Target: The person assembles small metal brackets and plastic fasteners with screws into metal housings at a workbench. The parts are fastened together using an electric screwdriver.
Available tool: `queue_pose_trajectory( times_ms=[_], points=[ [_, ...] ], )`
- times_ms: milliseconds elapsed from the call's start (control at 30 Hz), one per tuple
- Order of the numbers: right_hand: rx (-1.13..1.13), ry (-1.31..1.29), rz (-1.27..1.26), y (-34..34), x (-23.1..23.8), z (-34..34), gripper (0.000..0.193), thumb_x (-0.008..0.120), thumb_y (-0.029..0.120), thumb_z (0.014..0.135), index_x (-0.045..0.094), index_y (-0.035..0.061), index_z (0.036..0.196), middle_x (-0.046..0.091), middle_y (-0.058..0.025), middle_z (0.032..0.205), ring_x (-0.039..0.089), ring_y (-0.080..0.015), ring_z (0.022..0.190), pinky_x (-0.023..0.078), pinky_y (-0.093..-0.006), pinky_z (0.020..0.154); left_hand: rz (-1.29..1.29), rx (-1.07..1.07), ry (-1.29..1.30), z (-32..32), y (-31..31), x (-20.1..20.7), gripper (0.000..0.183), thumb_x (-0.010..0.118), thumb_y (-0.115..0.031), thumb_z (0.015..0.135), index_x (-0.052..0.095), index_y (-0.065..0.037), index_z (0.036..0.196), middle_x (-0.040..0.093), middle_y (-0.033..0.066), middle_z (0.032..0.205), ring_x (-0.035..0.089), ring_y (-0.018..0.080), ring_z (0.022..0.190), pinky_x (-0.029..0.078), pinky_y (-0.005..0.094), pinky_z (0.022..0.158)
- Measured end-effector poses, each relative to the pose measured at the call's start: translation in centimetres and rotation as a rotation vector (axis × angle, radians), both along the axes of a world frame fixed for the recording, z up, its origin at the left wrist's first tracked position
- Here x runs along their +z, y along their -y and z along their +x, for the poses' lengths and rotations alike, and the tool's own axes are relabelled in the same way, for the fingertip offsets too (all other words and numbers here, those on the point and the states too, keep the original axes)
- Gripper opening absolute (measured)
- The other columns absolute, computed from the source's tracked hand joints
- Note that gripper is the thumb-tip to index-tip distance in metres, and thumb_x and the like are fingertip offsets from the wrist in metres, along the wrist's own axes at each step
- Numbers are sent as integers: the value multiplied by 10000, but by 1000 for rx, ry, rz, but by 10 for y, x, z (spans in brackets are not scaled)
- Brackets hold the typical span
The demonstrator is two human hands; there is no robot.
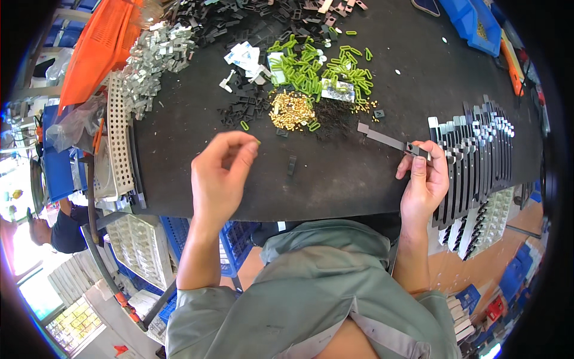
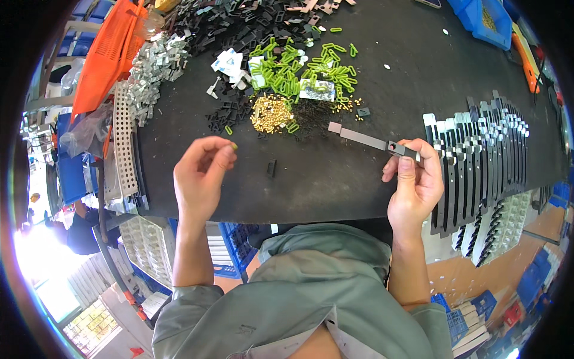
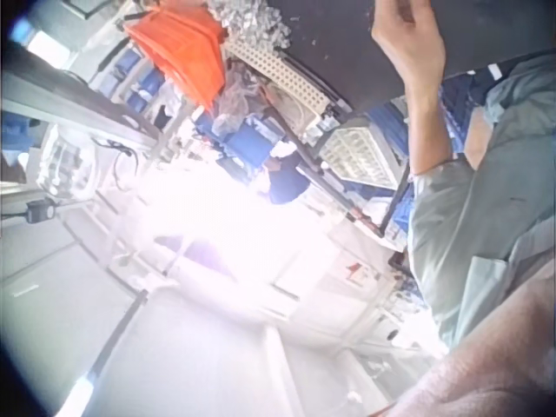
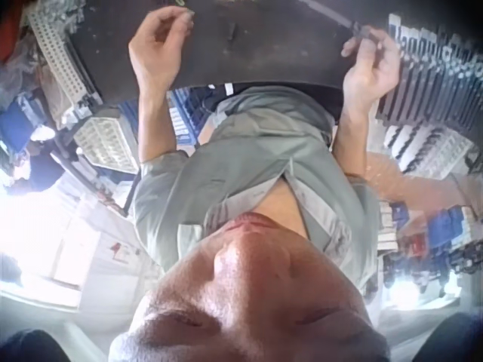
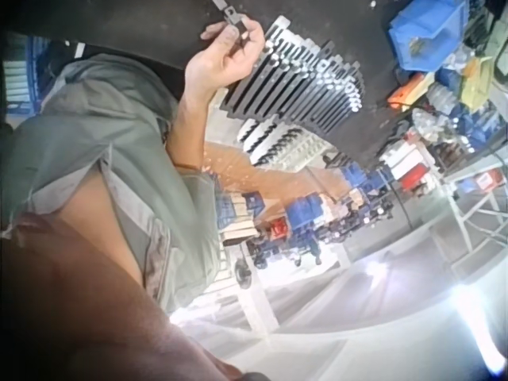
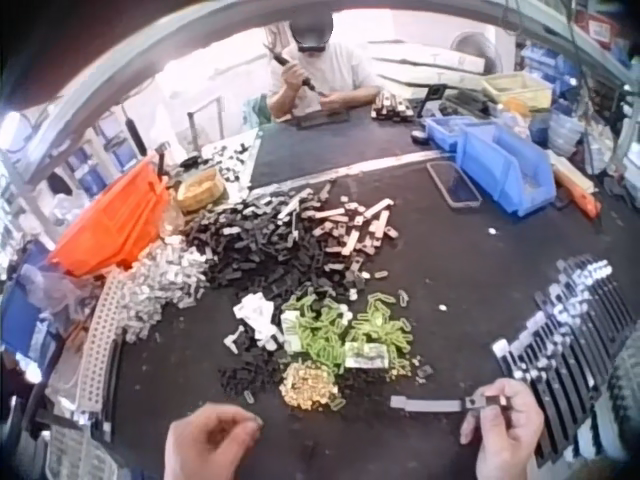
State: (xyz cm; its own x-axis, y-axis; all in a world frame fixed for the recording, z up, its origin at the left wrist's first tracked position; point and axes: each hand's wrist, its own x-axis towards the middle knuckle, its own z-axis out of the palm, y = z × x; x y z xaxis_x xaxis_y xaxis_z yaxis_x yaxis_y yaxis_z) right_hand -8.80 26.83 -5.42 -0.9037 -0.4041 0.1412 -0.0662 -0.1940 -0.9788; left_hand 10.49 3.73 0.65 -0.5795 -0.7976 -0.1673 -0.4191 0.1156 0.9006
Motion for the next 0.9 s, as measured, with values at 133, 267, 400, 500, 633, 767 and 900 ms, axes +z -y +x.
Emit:
queue_pose_trajectory(
  times_ms=[133,267,400,500,633,767,900],
  points=[
    [-1,37,-23,4,1,2,177,558,49,967,548,-16,1131,621,-118,1006,570,-116,649,478,-241,538,-324,-281,64,-1,-27,0,114,710,11,826,706,15,940,707,97,882,680,143,792,532,253,700],
    [6,30,-22,5,2,3,164,558,57,970,549,-11,1120,620,-121,997,567,-112,650,472,-233,533,-592,-427,38,5,-29,-14,181,728,38,773,706,8,950,698,132,916,689,240,790,549,299,685],
    [33,23,-19,9,3,4,167,550,53,974,548,-15,1126,619,-119,991,556,-111,644,458,-235,540,-922,-572,147,15,-32,-11,309,735,5,742,679,24,1046,675,154,1062,673,273,892,545,355,763],
    [36,7,-14,5,-1,3,175,534,50,982,548,-25,1140,627,-123,1008,540,-112,647,449,-238,557,-971,-633,246,19,-45,-13,423,733,-91,758,627,57,1140,632,195,1158,636,303,1000,515,409,852],
    [8,-41,0,-10,-2,-4,211,529,54,988,551,-22,1183,635,-134,1068,531,-112,673,433,-238,579,-977,-590,192,-2,-50,-20,391,712,-148,806,619,55,1127,622,176,1077,610,285,907,485,415,823],
    [30,-32,9,-9,5,4,201,542,64,983,556,-17,1167,630,-113,1018,550,-119,689,459,-243,593,-607,-366,125,-17,-54,-18,252,691,-56,829,649,11,1069,585,137,1003,596,296,852,489,393,779],
    [127,105,24,-1,17,23,149,558,43,967,560,-5,1109,621,-84,922,577,-116,690,489,-254,602,-307,-224,-34,-9,-59,-13,145,585,-16,933,633,27,1063,630,121,962,671,216,880,525,299,699]
  ],
)
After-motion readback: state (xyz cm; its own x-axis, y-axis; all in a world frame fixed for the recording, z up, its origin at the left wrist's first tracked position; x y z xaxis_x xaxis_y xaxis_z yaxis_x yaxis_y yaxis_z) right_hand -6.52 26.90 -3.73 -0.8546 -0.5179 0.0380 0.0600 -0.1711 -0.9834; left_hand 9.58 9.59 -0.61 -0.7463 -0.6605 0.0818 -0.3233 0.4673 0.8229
